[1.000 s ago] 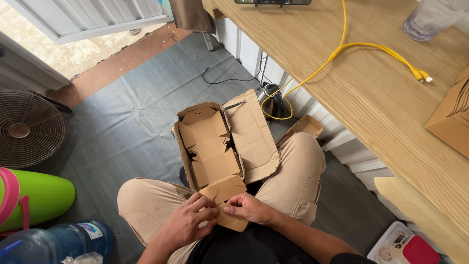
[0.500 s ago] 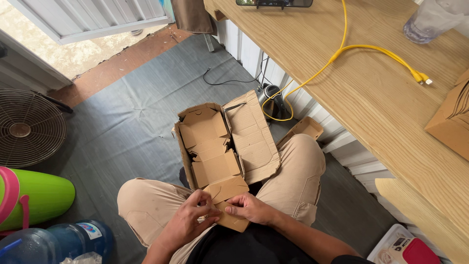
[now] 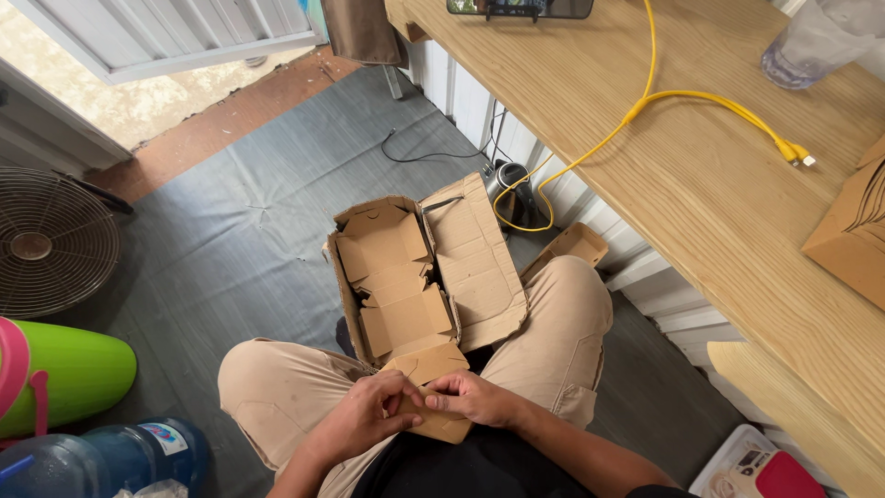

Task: The person sits on the floor and folds flat die-cut cardboard blanks into takeout food boxes, pressing creases and tucking tabs to shape each box, then sets finished boxes aside and picks up the next blank.

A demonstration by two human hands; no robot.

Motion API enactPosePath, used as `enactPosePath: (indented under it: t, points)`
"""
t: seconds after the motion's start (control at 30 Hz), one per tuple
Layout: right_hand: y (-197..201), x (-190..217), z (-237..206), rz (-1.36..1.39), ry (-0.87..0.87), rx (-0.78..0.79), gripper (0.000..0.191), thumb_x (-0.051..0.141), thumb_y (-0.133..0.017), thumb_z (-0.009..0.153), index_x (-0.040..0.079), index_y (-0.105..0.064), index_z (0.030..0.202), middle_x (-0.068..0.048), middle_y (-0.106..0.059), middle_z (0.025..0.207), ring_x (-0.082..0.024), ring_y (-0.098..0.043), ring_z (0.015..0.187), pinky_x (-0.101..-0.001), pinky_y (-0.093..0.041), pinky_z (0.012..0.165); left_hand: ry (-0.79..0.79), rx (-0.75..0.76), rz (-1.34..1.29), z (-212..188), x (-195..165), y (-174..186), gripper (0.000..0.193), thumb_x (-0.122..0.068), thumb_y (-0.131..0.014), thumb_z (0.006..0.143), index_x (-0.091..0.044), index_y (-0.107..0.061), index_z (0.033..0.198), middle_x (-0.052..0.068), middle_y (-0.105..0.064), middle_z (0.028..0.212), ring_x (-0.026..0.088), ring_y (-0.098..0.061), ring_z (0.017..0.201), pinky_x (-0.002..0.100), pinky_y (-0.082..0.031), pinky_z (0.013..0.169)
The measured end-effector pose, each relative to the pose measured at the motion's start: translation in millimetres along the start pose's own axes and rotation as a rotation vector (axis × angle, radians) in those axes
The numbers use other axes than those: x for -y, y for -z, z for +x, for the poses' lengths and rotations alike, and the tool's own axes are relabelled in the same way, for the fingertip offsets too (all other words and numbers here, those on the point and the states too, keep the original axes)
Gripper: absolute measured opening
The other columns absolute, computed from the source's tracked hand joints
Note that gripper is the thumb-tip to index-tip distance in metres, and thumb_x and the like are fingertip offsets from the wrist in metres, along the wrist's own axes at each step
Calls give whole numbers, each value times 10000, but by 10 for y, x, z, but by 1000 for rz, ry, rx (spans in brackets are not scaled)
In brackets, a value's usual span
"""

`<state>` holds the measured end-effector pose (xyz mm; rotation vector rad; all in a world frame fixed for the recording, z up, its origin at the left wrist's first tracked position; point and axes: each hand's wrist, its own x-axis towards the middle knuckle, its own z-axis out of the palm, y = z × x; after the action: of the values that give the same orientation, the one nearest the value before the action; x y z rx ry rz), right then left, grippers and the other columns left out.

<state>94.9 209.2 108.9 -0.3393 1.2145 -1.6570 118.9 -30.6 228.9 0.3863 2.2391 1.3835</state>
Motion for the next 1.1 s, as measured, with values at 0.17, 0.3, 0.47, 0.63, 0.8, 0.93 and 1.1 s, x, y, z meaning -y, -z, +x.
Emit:
enactPosePath:
  t: [0.17,0.3,0.47,0.63,0.8,0.93,1.1]
  points:
    - [-27,72,-11,13,-19,4,384,349,-633,1031,17,-694,1213,26,-730,1044,-17,-644,921,-195,-525,819,-108,12,-52,26,72,-5,161,-116,-806,836,-93,-710,964,18,-472,754,158,-468,680,326,-435,619]
    - [-10,63,1,30,-34,5,392,354,-631,1038,16,-695,1226,47,-715,1014,9,-602,856,-171,-482,736,-55,15,-81,46,100,9,134,-148,-793,869,-92,-712,960,26,-481,755,178,-469,682,335,-436,626]
    - [83,-106,22,0,-45,-15,370,349,-644,1075,-1,-711,1174,63,-633,879,25,-476,698,-162,-375,593,-85,-32,-17,80,161,-38,179,-171,-815,839,-81,-697,938,36,-532,777,206,-520,707,348,-462,652]
    - [146,-203,76,2,40,-73,332,298,-643,1099,-28,-690,1146,25,-659,930,0,-532,764,-177,-432,662,-124,-363,174,134,263,-221,499,-308,-865,750,-84,-636,1133,124,-581,1074,301,-588,1006,401,-502,844]
    - [114,-62,105,129,123,-190,367,269,-610,1046,-27,-643,1260,-52,-738,1106,-75,-683,967,-245,-563,859,-361,-616,367,156,358,-377,1062,-553,-839,697,-73,-341,1503,220,-442,1431,431,-440,1333,555,-349,1104]
    - [29,95,136,235,208,-224,413,282,-581,1050,-20,-596,1333,-79,-718,1179,-106,-688,1037,-266,-564,897,-545,-693,441,205,401,-520,1340,-665,-855,634,-107,-102,1592,267,-349,1509,471,-363,1401,622,-277,1145]
    - [-31,251,197,264,247,-218,418,271,-565,1039,11,-564,1366,-79,-706,1225,-122,-685,1092,-271,-559,933,-472,-810,571,256,423,-585,1375,-524,-901,634,-191,-17,1633,227,-299,1568,455,-351,1464,681,-248,1204]
